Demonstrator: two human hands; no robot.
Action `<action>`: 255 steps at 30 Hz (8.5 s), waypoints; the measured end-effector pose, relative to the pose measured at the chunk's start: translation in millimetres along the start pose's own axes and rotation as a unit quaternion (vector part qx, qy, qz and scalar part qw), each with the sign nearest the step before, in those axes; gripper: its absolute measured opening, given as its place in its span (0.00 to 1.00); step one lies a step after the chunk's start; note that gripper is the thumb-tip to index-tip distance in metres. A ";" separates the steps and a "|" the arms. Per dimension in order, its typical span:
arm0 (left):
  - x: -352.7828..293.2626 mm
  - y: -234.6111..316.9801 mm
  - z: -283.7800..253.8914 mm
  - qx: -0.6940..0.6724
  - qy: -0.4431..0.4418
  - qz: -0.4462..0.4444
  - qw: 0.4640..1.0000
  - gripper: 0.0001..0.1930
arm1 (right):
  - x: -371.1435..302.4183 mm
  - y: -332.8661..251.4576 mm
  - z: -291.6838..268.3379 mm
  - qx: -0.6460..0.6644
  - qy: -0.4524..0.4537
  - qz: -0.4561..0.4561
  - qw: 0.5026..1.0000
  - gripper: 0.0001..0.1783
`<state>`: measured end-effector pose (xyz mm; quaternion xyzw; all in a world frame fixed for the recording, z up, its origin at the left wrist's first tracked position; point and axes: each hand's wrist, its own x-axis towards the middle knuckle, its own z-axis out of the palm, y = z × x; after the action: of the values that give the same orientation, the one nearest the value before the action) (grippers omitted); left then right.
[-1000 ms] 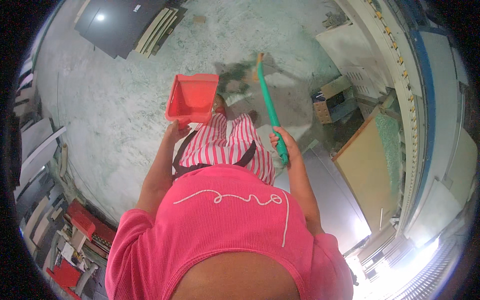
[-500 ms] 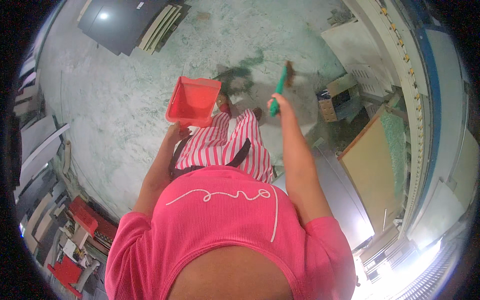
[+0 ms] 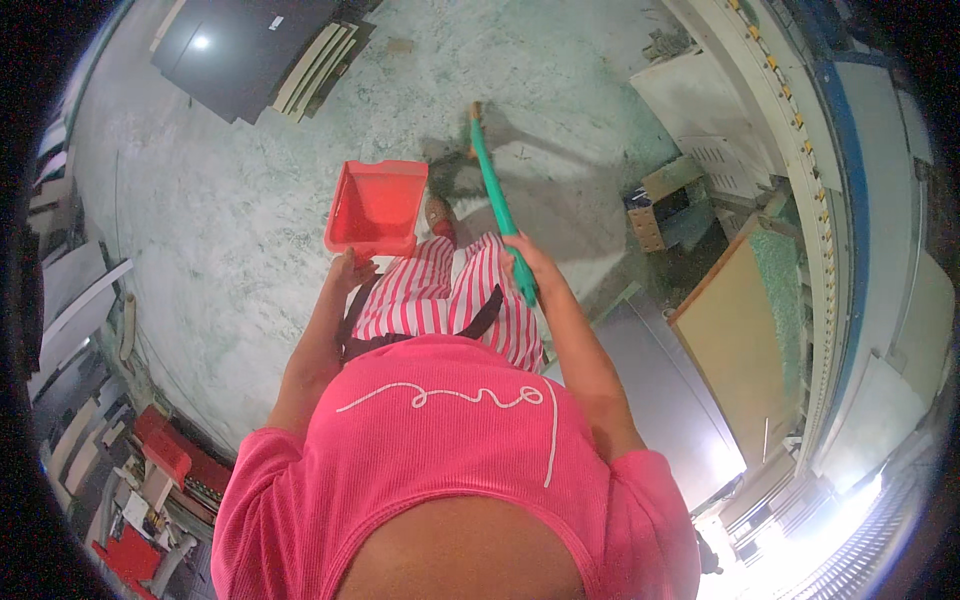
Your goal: Sweeping sawdust and wood debris on a workshop floor using a broom and a dustpan.
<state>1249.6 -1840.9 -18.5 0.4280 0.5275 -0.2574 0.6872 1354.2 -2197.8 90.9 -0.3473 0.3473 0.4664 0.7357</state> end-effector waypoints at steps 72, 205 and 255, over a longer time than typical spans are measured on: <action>-8.5 128.1 321.5 -0.027 0.005 0.013 1.000 0.22 | 35.0 -269.5 -214.5 0.051 0.123 -0.133 0.982 0.13; 2.2 86.6 250.8 -0.135 0.063 -0.029 0.988 0.22 | 59.6 -298.3 -140.8 -0.043 -0.087 0.185 0.978 0.13; -7.4 121.0 226.1 -0.261 0.106 0.027 0.959 0.23 | 91.8 -392.3 -23.8 -0.255 0.014 0.113 0.960 0.16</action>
<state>1458.9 -1975.5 44.2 0.2726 0.6344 -0.0457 0.7218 1743.2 -2303.9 75.4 -0.4882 0.2644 0.6148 0.5601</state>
